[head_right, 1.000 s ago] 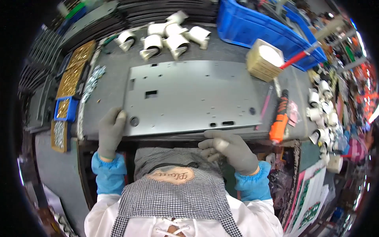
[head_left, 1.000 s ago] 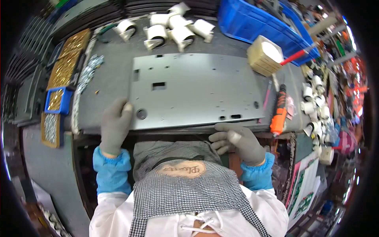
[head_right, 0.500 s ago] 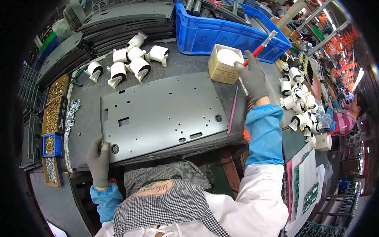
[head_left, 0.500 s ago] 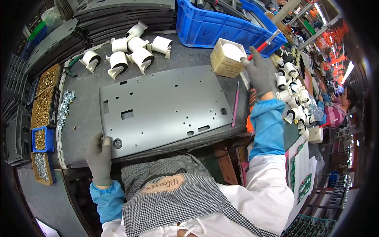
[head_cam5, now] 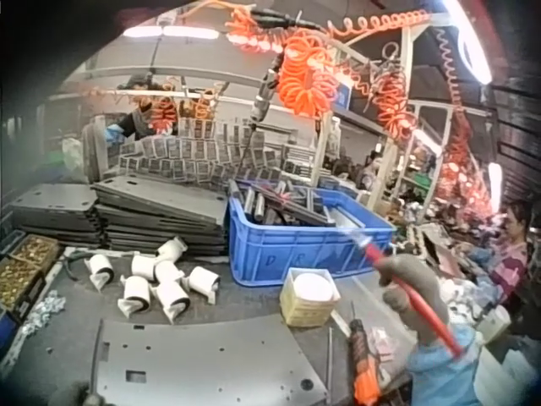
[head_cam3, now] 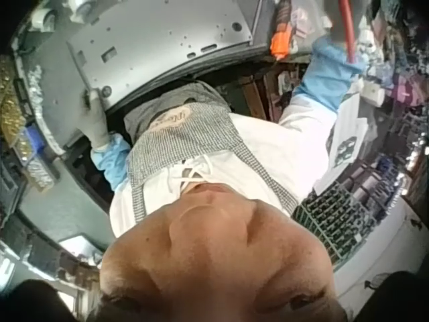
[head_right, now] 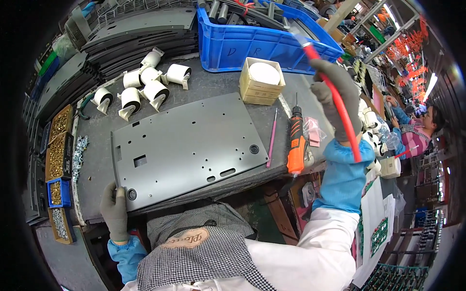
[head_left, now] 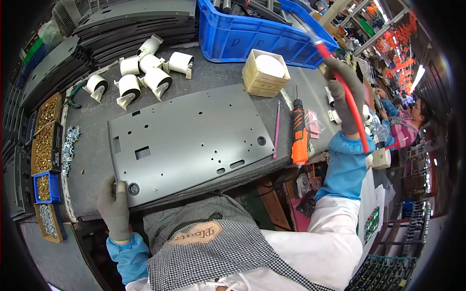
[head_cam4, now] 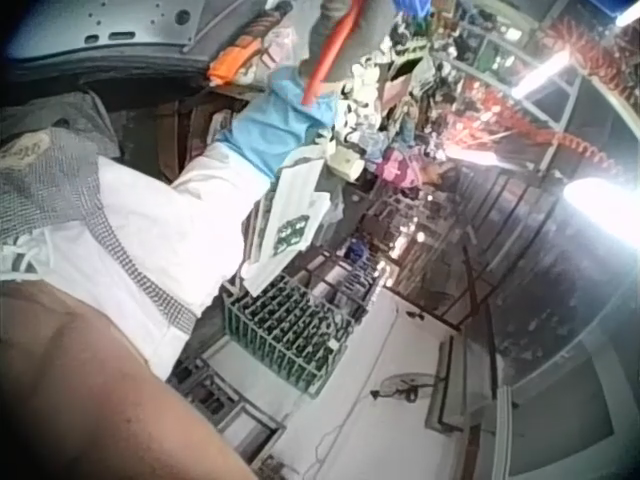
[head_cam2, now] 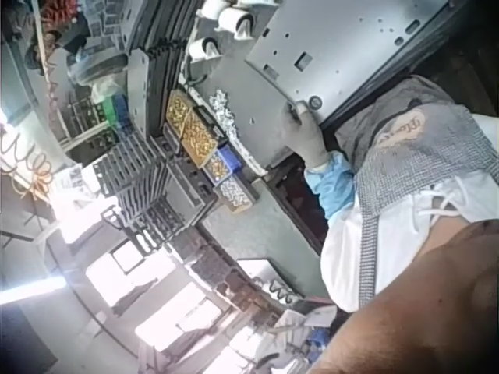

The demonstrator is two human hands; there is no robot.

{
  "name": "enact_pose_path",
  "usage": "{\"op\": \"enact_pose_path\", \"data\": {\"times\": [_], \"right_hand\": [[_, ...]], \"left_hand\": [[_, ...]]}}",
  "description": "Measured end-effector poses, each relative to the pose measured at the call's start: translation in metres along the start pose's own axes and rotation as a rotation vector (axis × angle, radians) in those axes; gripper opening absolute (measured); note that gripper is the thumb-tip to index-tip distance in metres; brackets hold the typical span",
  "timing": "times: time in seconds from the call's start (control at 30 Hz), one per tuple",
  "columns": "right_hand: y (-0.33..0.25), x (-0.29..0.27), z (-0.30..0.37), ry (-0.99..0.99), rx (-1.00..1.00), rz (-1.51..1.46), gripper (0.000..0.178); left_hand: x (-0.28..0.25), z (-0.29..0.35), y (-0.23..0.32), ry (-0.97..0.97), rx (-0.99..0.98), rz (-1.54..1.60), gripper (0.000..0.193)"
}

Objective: The person assembles a circuit board and a mechanical component into an electronics housing by securing them with screws using an electric screwdriver.

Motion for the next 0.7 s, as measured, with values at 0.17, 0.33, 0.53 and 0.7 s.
{"op": "enact_pose_path", "data": {"times": [0.17,0.33,0.53,0.7], "right_hand": [[0.018,0.044,-0.005,-0.153,-0.125,0.163,0.026],[0.064,0.094,-0.001,-0.211,0.145,-0.04,0.028],[0.089,0.121,0.007,-0.395,0.088,0.169,0.027],[0.044,0.116,0.017,-0.299,-0.315,0.517,0.03]], "left_hand": [[0.001,-0.003,-0.005,0.004,0.022,0.004,0.028],[0.003,0.0,0.001,0.006,0.011,0.02,0.028],[0.002,0.0,0.0,0.016,0.025,0.02,0.029],[0.002,0.0,-0.002,-0.002,0.002,0.029,0.028]]}}
Point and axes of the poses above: each hand's wrist, its own z-axis away from the middle knuckle, its own x-axis out of the palm, y = z × x, the point moved 9 cm from there along -z, towards the middle knuckle, and after that the axes turned 14 degrees about -x, right-handed, at the moved point
